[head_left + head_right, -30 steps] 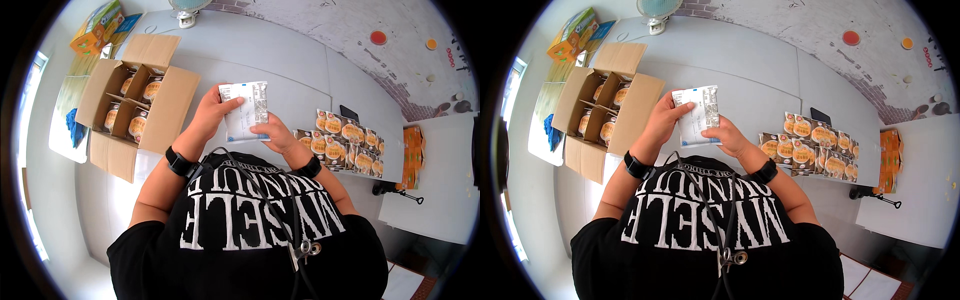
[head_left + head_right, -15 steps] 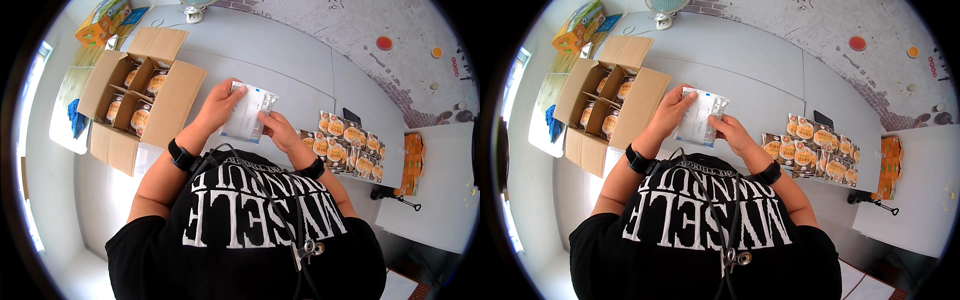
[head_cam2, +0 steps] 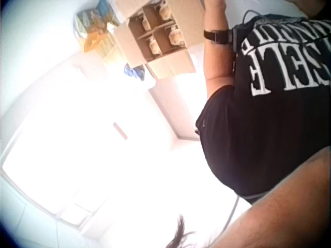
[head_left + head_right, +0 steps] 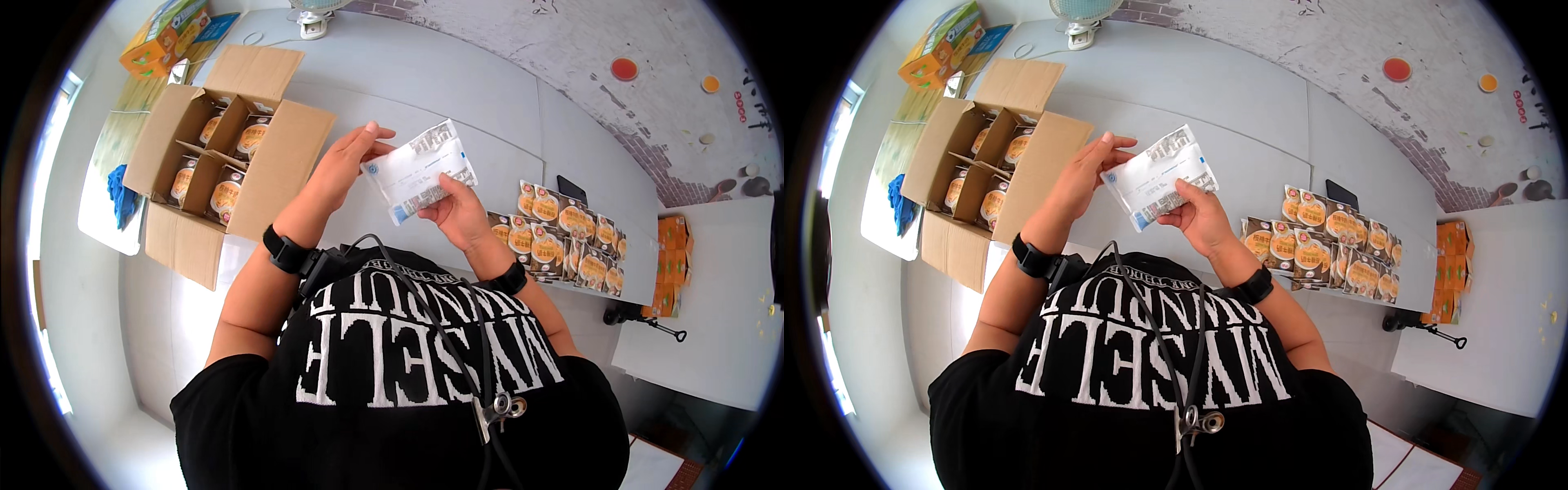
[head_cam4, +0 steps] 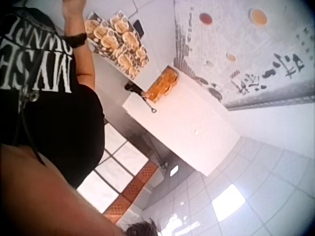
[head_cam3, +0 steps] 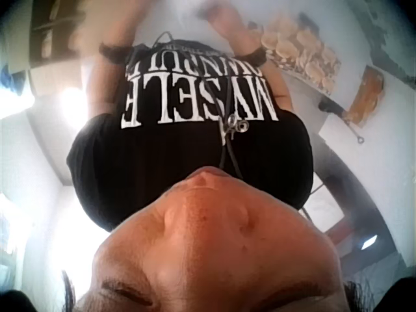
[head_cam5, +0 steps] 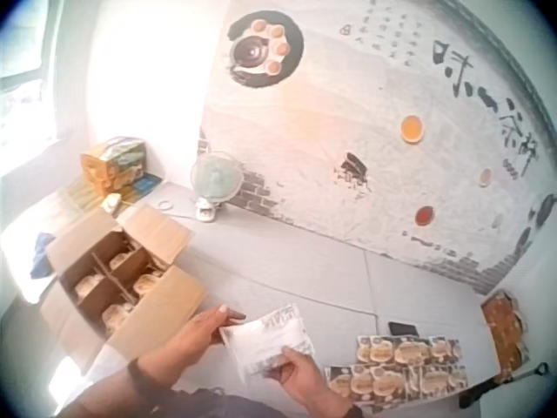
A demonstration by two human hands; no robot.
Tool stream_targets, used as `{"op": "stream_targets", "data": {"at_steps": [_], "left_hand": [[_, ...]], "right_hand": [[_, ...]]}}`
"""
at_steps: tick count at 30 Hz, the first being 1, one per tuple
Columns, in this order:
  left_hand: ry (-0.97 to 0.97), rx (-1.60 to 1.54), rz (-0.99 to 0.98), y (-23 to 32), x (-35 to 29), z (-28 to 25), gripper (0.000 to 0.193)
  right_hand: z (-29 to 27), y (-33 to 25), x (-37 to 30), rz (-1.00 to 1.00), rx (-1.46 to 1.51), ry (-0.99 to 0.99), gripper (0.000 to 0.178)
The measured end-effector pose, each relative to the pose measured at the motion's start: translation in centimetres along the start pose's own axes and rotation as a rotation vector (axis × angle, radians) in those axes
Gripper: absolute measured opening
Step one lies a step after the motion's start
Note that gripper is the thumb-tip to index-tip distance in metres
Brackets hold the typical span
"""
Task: The person opens a cardboard box, inserts cardboard dividers to create compartments, and then transfers individual beverage packets from a table into the box while occasionally inspecting the packaging.
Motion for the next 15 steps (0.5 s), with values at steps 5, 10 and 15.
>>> {"op": "stream_targets", "data": {"at_steps": [5, 10, 15], "left_hand": [[-0.125, -0.255, -0.128, -1.4, -1.1, 1.7, 0.044], [-0.171, -0.123, -0.088, -1.5, -1.8, 3.1, 0.03], [-0.154, -0.135, -0.095, -1.9, -1.6, 2.9, 0.028]], "right_hand": [[0.1, -1.3, -0.3, -0.097, 0.163, 0.0, 0.04], [-0.1, -1.3, -0.2, -0.11, 0.209, -0.006, 0.039], [-0.2, -1.3, -0.1, -0.105, 0.19, 0.001, 0.039]]}}
Point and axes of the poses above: each hand's wrist, its own x-axis towards the middle knuckle, its own z-axis out of the palm, y = z × x, the point moved 9 cm from there along x, towards the middle knuckle, and after that the axes turned 10 degrees about z, right-handed, at the moved point
